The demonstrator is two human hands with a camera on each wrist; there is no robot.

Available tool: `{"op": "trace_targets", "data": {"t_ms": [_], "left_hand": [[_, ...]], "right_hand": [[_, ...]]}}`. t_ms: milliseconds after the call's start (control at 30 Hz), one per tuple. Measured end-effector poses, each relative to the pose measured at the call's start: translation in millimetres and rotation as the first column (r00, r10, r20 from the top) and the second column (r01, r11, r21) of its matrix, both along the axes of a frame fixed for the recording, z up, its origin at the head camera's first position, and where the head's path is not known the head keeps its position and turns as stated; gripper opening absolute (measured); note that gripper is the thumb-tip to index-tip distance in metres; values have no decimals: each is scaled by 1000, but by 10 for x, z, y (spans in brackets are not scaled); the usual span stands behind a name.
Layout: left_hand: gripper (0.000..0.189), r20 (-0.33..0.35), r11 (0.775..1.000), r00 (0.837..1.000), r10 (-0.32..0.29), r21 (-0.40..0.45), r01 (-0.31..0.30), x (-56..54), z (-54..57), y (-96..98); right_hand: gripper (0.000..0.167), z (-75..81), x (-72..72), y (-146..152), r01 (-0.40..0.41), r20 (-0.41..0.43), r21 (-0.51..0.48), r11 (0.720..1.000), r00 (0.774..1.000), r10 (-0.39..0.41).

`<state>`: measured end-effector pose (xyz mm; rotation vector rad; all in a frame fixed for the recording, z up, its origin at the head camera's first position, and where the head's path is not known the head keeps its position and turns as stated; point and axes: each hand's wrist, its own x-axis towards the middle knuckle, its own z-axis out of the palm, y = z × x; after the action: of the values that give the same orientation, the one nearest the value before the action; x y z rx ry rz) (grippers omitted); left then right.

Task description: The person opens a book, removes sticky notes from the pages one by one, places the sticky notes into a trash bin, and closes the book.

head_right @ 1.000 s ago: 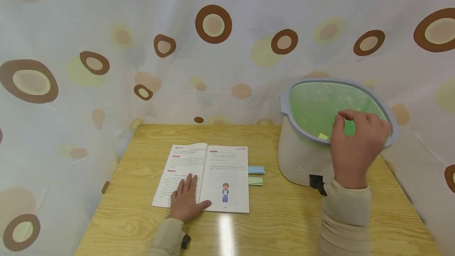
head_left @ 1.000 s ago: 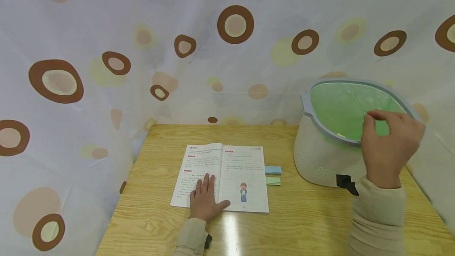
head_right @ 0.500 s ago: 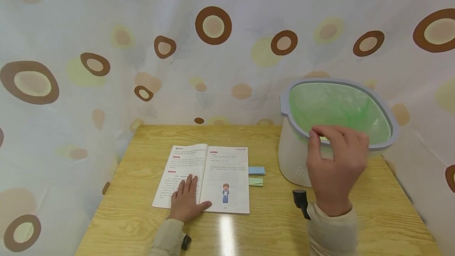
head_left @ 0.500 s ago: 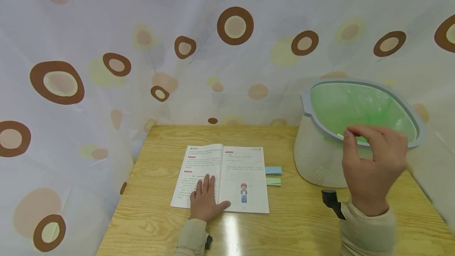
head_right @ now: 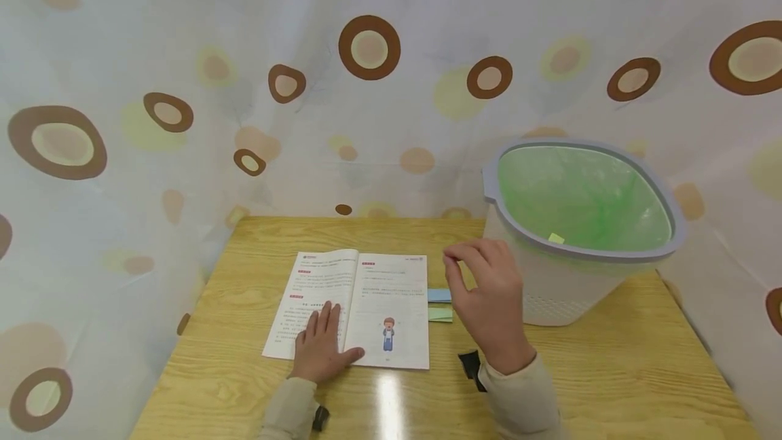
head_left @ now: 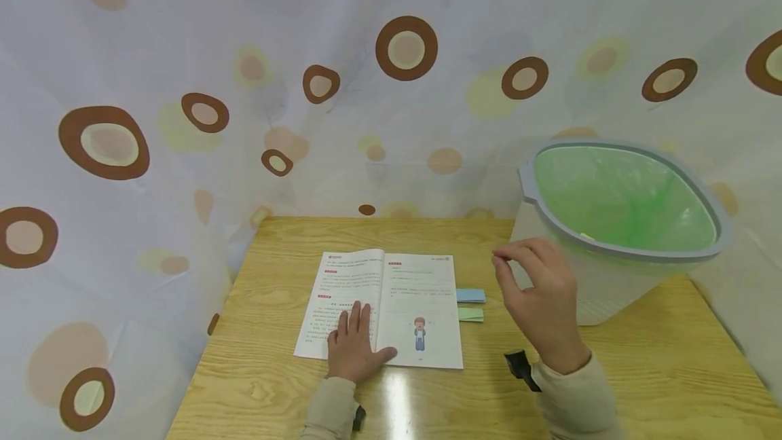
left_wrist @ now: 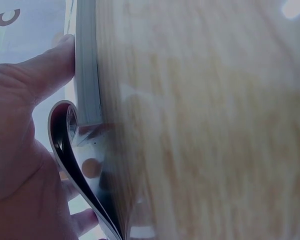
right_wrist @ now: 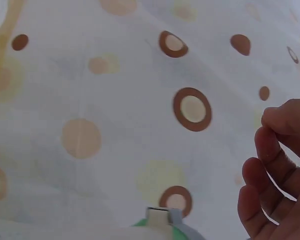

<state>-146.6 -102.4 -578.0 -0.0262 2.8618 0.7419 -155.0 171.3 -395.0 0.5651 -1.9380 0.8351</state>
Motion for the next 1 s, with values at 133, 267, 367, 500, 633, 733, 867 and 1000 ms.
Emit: {"op": "trace_targets", "data": {"t_ms": [133, 267, 367, 500, 633, 733, 867, 1000], "left_hand": [[105, 4, 1000, 1000, 3, -5, -3, 3, -20, -3], [105, 10, 1000, 1000, 2, -2, -2, 6, -30, -2], [105, 9, 1000, 1000, 1, 0, -1, 2, -24, -1], [105, -4, 1000, 1000, 2, -2, -2, -7, -5, -2], [104, -18, 1000, 1000, 0, 3, 0, -5, 7, -9], [104, -25, 1000, 1000, -2, 9, 2, -7, 5, -13], [105, -23, 1000, 1000, -2, 4, 2, -11, -14, -11], [105, -19, 1000, 1000, -1, 8, 1, -7, -9, -6]], "right_hand": [[17, -361, -98, -63, 10, 170, 78, 997, 985, -23], [11, -762, -176, -68, 32, 407, 139, 990, 909, -86], [11, -1004, -227, -57, 29, 575, 171, 985, 809, -124], [18, -1212, -281, -47, 8, 705, 208, 978, 692, -155], [24, -1341, -308, -56, -6, 748, 228, 974, 641, -171], [27, -1409, -335, -73, 4, 775, 226, 974, 605, -182], [30, -1482, -386, -93, 15, 805, 254, 967, 552, -220], [33, -1545, -435, -101, 13, 823, 269, 963, 517, -237]]}}
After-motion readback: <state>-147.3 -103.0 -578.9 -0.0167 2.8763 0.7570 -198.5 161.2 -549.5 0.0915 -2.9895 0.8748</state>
